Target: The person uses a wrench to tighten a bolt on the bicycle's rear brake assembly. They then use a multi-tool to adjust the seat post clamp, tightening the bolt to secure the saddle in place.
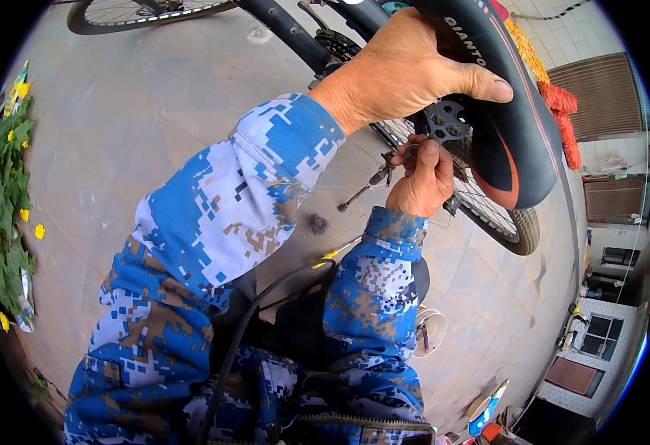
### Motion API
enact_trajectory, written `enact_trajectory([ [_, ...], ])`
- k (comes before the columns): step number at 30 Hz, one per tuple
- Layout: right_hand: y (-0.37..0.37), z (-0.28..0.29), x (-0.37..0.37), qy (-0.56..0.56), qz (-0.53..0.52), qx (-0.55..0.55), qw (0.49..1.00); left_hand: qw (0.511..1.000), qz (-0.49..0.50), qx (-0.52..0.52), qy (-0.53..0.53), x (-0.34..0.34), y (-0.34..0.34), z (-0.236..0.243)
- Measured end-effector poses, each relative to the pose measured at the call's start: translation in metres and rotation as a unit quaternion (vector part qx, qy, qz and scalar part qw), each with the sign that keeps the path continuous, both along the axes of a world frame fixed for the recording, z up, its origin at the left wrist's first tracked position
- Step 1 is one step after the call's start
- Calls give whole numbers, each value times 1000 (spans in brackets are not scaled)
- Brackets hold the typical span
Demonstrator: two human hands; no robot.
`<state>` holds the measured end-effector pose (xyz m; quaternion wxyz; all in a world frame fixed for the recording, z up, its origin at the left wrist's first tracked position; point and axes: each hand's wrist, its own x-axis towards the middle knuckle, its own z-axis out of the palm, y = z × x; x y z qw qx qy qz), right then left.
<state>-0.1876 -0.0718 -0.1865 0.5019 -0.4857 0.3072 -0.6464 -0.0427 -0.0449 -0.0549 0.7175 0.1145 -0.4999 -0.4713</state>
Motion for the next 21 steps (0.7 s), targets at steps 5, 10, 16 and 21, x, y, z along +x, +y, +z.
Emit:
enact_trajectory([
  [5,-6,6,-3,-28,-33,6,999,1000,6,-4,-17,0,6,-3],
  [10,-7,21,-8,-13,-86,-35,996,998,55,-28,-26,-1,14,-3],
  [16,-6,31,-9,-48,-52,-65,995,999,28,-21,-24,4,13,3],
  [21,-6,36,-7,-24,-61,-51,997,999,-3,-26,-19,8,16,3],
])
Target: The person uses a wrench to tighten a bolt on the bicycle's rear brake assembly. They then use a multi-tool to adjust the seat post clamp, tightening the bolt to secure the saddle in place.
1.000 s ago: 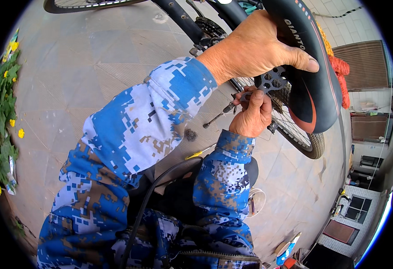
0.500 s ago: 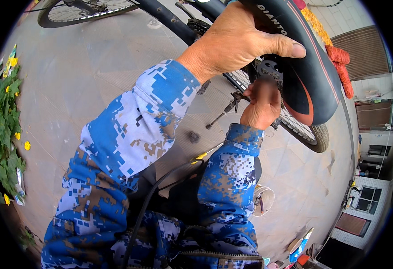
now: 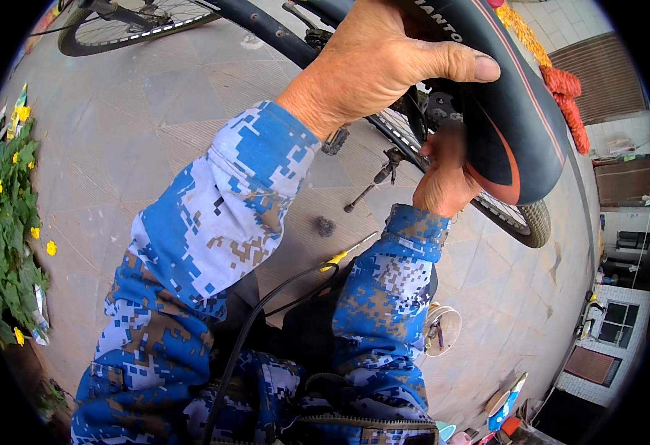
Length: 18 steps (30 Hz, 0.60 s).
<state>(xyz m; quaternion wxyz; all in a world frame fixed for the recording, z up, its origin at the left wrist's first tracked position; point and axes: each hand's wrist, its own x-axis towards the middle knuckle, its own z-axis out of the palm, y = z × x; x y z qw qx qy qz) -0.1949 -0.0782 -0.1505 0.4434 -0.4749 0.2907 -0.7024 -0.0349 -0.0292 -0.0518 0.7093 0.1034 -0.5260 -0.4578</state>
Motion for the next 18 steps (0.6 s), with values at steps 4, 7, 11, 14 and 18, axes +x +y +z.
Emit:
enact_trajectory([
  [4,-5,-1,0,13,-19,-15,1000,998,64,15,-9,-8,5,-1],
  [7,-3,-14,13,-20,45,21,999,998,48,33,-3,-4,7,-1],
  [11,-1,-9,-2,-11,25,21,999,1000,8,16,21,-14,3,0],
  [14,4,-10,6,-8,19,4,1000,1000,14,5,15,-6,9,-2],
  [18,4,-13,9,-45,61,16,997,999,29,23,20,-9,12,0],
])
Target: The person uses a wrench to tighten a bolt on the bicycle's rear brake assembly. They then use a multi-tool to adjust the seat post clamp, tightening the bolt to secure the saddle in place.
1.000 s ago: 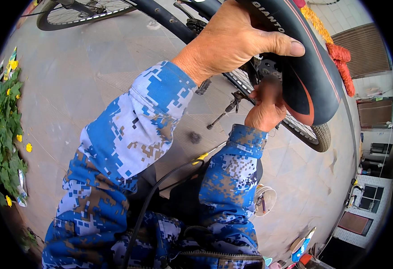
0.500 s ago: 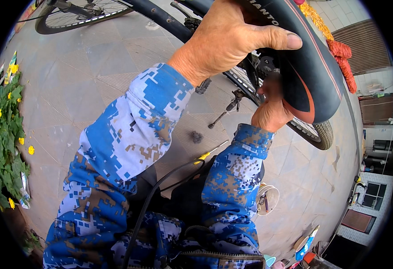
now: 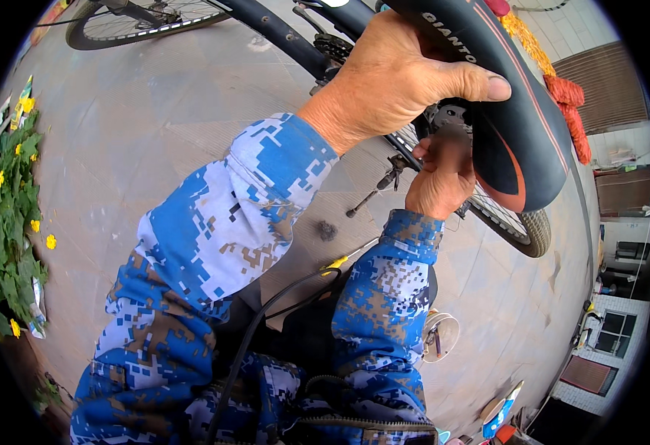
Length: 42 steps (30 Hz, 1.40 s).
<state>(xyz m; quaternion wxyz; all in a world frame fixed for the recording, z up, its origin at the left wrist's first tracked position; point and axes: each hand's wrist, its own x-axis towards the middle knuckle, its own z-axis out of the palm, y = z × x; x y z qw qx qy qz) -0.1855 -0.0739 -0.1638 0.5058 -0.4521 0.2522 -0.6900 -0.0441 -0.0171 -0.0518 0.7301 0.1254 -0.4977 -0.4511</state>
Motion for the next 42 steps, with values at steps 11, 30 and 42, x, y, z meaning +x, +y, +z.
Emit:
enact_trajectory([
  [11,-4,-7,3,33,-6,-14,999,998,-49,-6,27,5,1,-4],
  [30,5,-1,14,27,37,39,998,997,-56,1,58,-12,-7,4],
  [42,13,6,27,-65,135,62,987,980,181,-77,-36,-29,-34,-5],
])
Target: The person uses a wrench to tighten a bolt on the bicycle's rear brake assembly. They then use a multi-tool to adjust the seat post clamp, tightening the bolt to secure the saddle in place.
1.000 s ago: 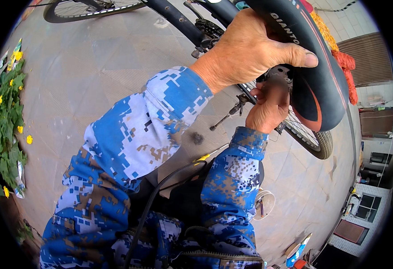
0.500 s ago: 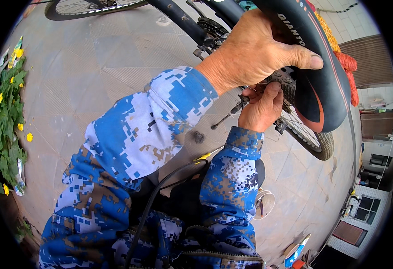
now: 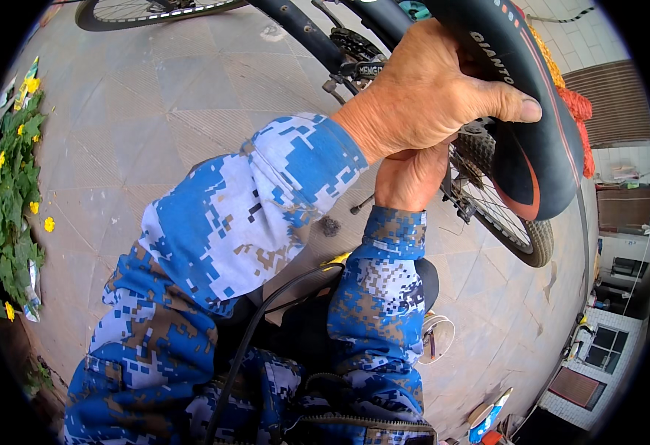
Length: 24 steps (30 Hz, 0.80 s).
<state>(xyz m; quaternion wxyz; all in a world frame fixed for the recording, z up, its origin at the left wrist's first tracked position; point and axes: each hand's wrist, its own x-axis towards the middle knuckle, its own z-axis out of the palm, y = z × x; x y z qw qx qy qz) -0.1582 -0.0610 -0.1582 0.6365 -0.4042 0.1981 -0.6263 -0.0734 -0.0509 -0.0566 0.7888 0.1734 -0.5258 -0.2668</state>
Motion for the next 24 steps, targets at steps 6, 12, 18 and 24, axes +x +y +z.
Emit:
enact_trajectory([
  [6,2,-10,17,-135,116,71,981,967,-233,69,75,2,22,13],
  [12,9,-6,21,-128,190,154,961,999,25,4,-41,-13,1,2],
  [18,28,-9,58,-159,205,156,953,996,39,50,-62,23,12,-13],
  [24,12,-19,34,-75,76,41,993,997,38,17,-63,22,5,-14],
])
